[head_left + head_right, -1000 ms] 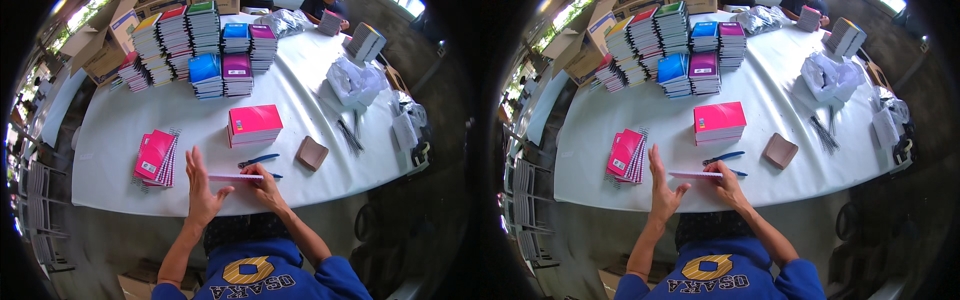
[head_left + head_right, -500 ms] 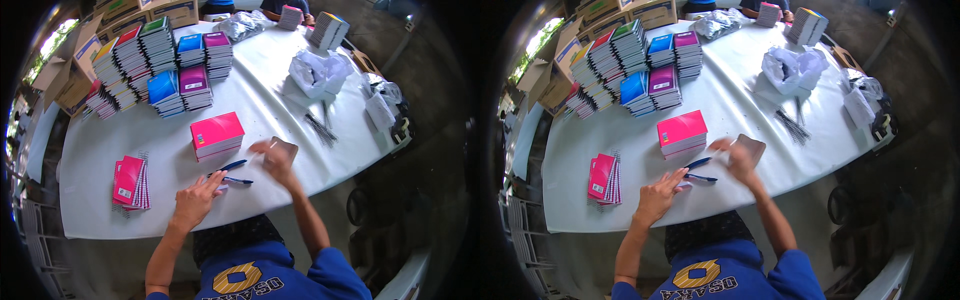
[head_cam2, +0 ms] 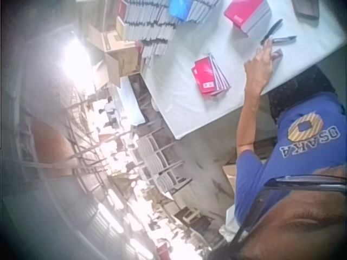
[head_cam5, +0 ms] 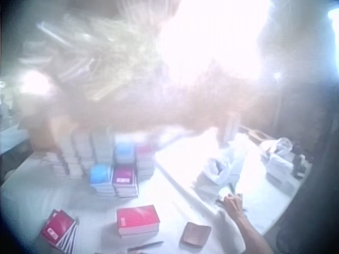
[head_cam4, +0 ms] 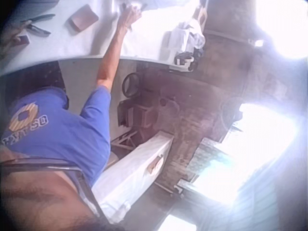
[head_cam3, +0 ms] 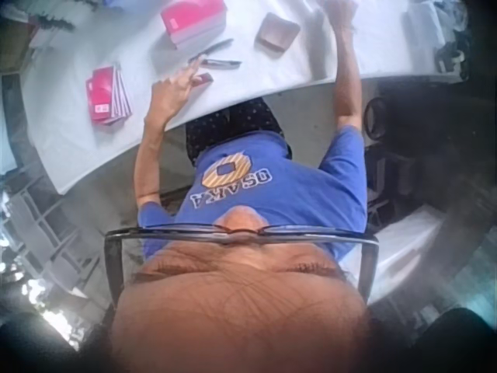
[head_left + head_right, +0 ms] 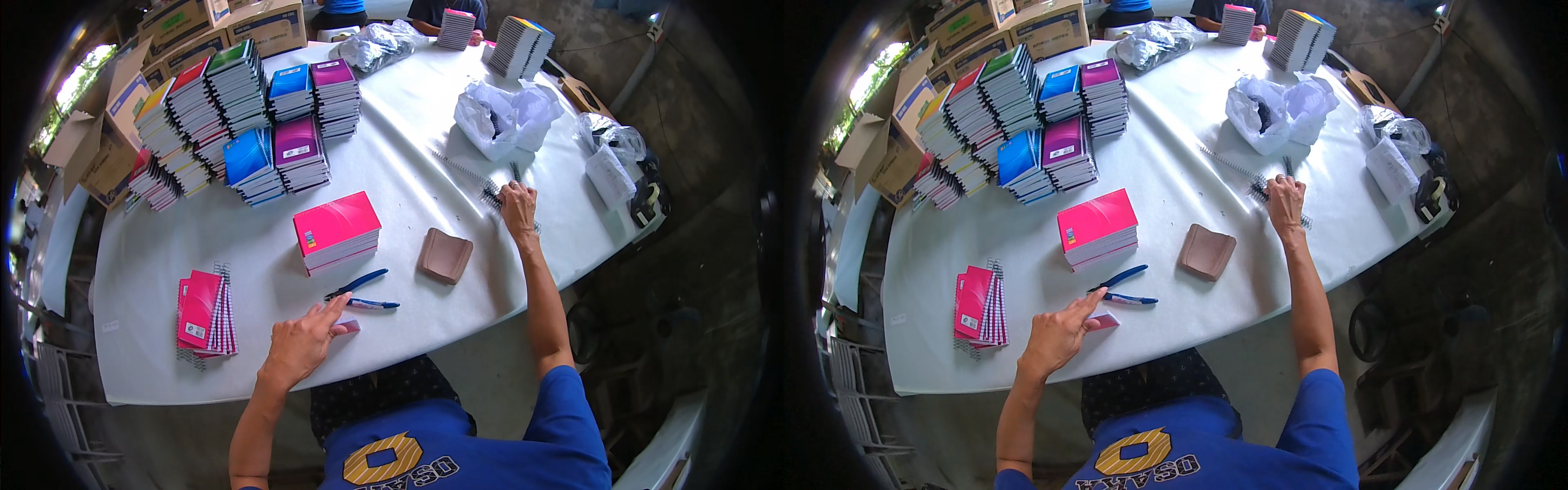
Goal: The person binds notebooks by threading a plastic spiral coil through pre-punched holes in the notebook covers and paper using their hands, then trims the excess coil with a pair of shears.
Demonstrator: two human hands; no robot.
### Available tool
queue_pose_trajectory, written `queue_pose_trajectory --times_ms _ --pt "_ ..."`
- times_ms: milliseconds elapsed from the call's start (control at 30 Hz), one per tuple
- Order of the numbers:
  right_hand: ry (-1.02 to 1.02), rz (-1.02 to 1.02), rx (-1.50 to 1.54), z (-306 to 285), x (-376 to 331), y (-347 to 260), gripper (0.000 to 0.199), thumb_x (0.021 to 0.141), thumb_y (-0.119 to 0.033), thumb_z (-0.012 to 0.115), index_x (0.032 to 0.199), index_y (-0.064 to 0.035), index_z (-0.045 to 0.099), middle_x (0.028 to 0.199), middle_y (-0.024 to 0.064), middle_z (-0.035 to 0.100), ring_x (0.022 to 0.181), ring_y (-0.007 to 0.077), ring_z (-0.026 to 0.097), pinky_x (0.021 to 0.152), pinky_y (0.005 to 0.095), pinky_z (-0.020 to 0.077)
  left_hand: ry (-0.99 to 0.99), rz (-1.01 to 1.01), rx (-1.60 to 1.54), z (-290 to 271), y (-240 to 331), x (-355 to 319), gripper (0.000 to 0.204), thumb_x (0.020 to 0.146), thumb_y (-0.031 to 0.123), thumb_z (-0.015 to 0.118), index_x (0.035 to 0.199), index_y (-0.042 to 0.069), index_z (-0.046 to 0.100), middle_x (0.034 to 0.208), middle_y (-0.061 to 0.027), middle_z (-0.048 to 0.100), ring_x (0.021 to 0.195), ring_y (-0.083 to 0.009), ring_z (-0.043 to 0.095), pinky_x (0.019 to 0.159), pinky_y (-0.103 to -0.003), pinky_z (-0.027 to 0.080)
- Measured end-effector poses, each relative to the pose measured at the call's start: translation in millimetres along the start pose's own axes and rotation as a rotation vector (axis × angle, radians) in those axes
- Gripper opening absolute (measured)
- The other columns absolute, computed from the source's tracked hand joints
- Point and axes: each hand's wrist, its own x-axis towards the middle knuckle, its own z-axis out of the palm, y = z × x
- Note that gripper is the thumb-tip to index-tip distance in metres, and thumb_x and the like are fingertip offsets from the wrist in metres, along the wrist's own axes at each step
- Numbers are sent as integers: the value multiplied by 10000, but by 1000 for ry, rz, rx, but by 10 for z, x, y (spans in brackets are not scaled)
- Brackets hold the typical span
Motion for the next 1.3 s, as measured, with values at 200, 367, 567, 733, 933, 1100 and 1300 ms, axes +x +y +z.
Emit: queue_pose_trajectory --times_ms 200,367,567,733,933,1100,1300 --pt "-35 -113 -41 -52 68 -21 205 804 -253 732 920 -89 691 945 77 663 977 241 624 881 435 431 -14 -50 15 17 8 21 645 891 160 646 1481 280 415 1274 -48 642 1128 -265 645 753 -433 575" --pt "-105 -162 10 -219 197 88 86 869 -146 640 917 -100 694 924 71 654 930 248 633 853 427 446 -3 -4 -12 6 35 33 628 907 202 641 1486 275 409 1299 -49 632 1110 -274 656 744 -427 577" --pt "89 -270 253 -613 158 -482 116 848 -51 612 929 -83 689 987 114 584 897 295 622 811 409 487 -75 -136 17 -84 87 51 630 918 335 631 1496 261 392 1262 -55 652 982 -274 696 702 -431 577" --pt "-204 -472 1006 -1346 -712 -1827 278 747 43 757 1010 -42 725 961 86 655 882 243 648 790 347 530 40 -32 25 56 -17 19 654 913 375 628 1503 240 379 1299 -45 635 1073 -292 667 729 -418 583" --pt "-380 -333 1258 -1350 -1036 -2258 237 772 61 729 982 -47 713 983 93 650 886 258 649 778 361 538 89 27 87 75 -50 3 681 888 302 663 1504 230 381 1343 -46 610 1146 -288 638 861 -406 564" --pt "-400 -363 1314 -1292 -1017 -2270 206 788 46 732 971 -43 699 981 87 647 880 248 652 772 357 541 117 90 134 96 -72 14 697 882 260 676 1509 205 376 1370 -49 591 1194 -306 606 1006 -454 481" --pt "-484 -339 1325 -1356 -1013 -2311 192 777 59 739 938 -21 672 979 87 646 901 232 659 795 343 542 111 81 127 118 -91 13 689 876 296 681 1498 205 398 1350 -49 605 1181 -304 613 1021 -477 460"
